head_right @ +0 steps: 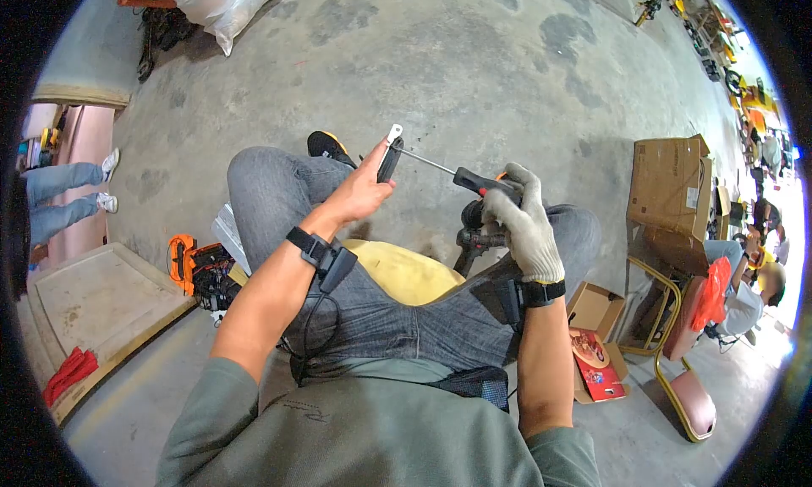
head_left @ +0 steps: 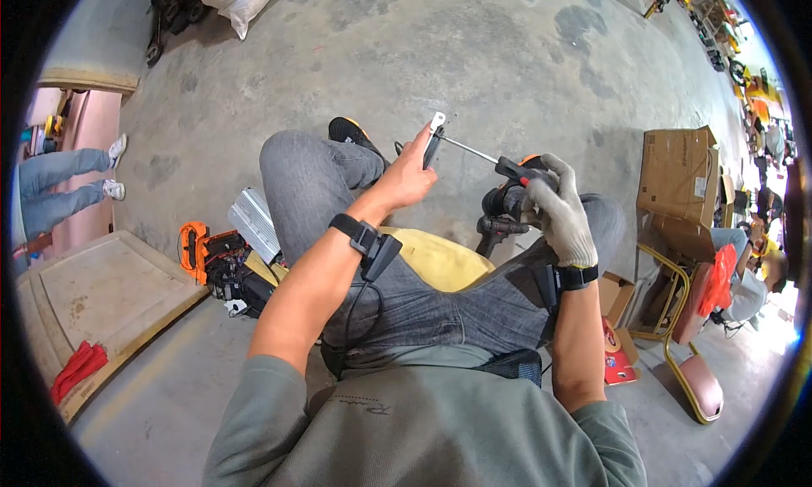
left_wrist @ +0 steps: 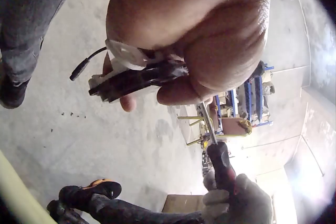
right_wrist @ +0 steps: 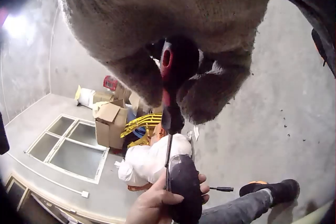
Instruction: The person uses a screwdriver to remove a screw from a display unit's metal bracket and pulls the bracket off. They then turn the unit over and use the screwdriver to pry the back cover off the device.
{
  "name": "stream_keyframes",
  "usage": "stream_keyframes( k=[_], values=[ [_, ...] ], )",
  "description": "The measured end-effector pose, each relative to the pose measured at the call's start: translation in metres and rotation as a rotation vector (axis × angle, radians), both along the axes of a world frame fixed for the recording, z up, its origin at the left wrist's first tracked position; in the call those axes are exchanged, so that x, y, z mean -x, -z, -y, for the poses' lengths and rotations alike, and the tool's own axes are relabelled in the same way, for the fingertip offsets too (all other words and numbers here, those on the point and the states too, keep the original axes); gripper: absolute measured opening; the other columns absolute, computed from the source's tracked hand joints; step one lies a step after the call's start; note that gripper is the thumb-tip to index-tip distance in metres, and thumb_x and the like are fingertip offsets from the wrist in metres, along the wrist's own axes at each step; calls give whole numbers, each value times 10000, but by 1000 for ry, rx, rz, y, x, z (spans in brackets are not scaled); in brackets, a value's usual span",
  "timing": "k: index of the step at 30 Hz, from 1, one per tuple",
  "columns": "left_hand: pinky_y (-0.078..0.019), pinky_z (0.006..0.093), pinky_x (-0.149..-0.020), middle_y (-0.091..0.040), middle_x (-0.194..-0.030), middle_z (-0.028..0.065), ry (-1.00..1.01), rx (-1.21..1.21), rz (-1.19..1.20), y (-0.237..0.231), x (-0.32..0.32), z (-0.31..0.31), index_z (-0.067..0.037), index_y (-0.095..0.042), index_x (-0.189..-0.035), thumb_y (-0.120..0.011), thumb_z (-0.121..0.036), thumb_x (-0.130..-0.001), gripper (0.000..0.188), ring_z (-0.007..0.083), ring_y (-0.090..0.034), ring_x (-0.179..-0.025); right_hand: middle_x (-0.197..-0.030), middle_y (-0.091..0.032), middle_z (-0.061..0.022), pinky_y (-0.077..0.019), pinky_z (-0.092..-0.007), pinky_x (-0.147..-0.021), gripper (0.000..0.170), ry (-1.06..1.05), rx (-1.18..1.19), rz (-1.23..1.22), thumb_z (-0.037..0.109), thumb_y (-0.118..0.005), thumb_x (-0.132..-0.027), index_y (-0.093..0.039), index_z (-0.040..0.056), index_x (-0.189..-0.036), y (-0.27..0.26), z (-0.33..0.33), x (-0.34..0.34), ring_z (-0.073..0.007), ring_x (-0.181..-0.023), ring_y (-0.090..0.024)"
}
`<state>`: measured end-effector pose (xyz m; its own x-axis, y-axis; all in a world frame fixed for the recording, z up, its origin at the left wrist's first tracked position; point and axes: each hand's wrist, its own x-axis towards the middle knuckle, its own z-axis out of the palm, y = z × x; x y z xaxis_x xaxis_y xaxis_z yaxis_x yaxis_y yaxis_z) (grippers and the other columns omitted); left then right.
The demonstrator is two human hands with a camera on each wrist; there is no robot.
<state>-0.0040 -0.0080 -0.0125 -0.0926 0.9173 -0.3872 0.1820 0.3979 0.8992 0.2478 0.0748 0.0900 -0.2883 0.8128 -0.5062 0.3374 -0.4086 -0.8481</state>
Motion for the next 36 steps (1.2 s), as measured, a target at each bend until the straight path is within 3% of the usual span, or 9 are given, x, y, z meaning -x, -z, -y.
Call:
stream_keyframes(
  k=[3,5,17,24,26,30,31,32,36],
  values=[
    [-449,334,-1020,-368,-1559,204,8,48,14,2,0,1,-101,-162,-1627,-529,53,-850,873,215,-564,-1159,-876,-619,-55,-464,-265,-584,508,-38,-113,73,335,-588,-1003,-472,9,-1375,-1,1,0,-117,-660,-565],
    [-451,410,-933,-513,-1206,290,-7,-103,-3,12,-2,3,-143,-146,-1628,-516,-6,-841,880,375,-552,-1044,-871,-621,-56,-470,-268,-598,522,-51,1,78,313,-610,-980,-465,10,-1379,-6,-7,-3,-118,-677,-572],
    [-466,380,-820,-549,-1118,269,-41,-235,-85,17,-5,3,-104,-164,-1619,-504,15,-818,878,299,-547,-905,-999,-612,-114,-492,-283,-655,632,-23,99,40,172,-679,-907,-392,4,-1445,4,-8,-9,-150,-721,-609],
    [-460,400,-920,-530,-1207,304,-9,-37,-10,-8,-1,1,-112,-165,-1622,-516,1,-824,878,367,-564,-1037,-978,-622,-108,-481,-271,-602,600,-81,37,29,277,-635,-970,-391,-5,-1441,-8,-9,-4,-137,-664,-580],
    [-299,361,-1176,-323,-1602,235,22,96,69,-13,0,-1,-87,-150,-1625,-558,1,-906,831,329,-322,-1484,-965,-625,-107,-479,-274,-594,604,-86,130,88,277,-630,-967,-387,-7,-1442,-12,-9,-4,-134,-661,-575],
    [-321,357,-1158,-317,-1604,236,13,33,14,2,-1,2,-86,-143,-1625,-561,-1,-905,837,325,-341,-1470,-888,-620,-83,-463,-268,-577,576,17,-29,-31,317,-612,-973,-426,-5,-1412,3,3,3,-121,-656,-571],
    [-385,380,-1070,-415,-1434,283,-4,-65,-37,14,-3,4,-100,-155,-1623,-542,-9,-868,854,367,-449,-1313,-869,-617,-76,-455,-264,-571,574,0,-130,21,342,-593,-981,-431,-3,-1411,3,3,3,-117,-656,-570],
    [-450,402,-982,-513,-1263,329,-19,-163,-88,14,-3,4,-114,-166,-1621,-524,-17,-831,873,409,-556,-1156,-869,-617,-76,-455,-264,-571,574,0,-131,21,342,-593,-981,-431,-3,-1411,3,1,2,-117,-656,-570],
    [-447,406,-986,-514,-1264,329,-12,-92,-49,7,-3,3,-112,-170,-1620,-527,-19,-833,869,414,-553,-1161,-864,-612,-70,-462,-267,-572,561,-13,53,49,323,-604,-976,-443,-9,-1398,-11,-6,0,-108,-646,-562]
  ],
)
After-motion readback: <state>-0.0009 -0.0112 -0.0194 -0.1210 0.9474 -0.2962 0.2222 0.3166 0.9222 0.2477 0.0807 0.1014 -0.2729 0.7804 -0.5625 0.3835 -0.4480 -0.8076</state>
